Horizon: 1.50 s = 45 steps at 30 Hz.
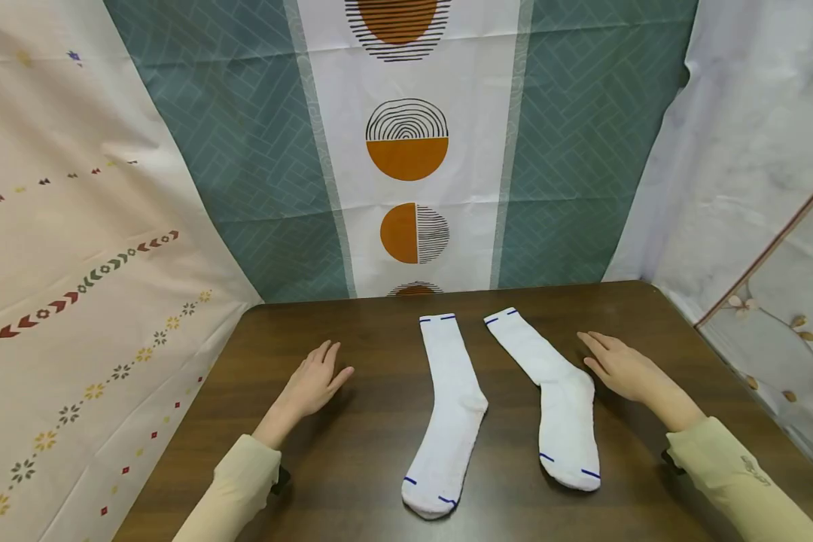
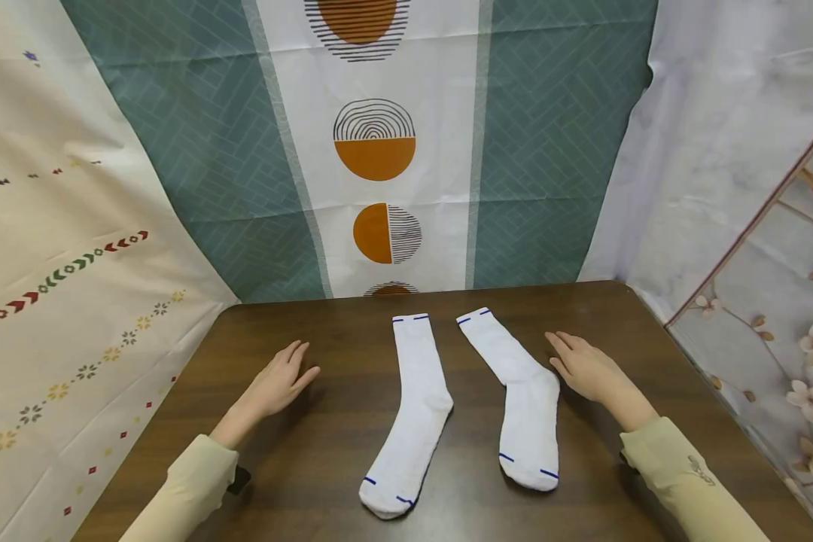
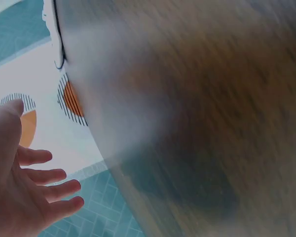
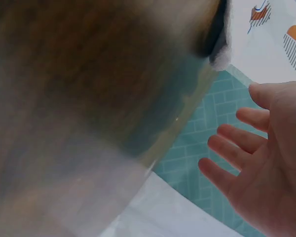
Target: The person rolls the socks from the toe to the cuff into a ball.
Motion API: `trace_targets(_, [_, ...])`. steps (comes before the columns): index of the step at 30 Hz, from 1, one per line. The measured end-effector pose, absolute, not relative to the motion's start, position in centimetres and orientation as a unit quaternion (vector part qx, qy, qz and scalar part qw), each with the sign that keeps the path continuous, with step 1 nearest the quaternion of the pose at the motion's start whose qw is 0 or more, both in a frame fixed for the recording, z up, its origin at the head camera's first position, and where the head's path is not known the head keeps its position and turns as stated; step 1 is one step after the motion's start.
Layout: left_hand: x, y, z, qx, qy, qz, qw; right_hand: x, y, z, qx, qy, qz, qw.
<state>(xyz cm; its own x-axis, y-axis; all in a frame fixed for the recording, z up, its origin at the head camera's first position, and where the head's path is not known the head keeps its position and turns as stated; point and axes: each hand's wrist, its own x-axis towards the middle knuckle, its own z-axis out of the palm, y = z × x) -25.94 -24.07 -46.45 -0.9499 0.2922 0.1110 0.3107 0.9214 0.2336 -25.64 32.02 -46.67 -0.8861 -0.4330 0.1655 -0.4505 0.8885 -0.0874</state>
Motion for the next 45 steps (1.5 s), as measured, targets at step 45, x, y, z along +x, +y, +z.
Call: trace_targets(45, [-24.4, -16.9, -46.1, -0.187, -0.932, -0.308, 0.02, -26.8, 30.0, -45.5, 0.151, -0.978, 0.14, -0.017])
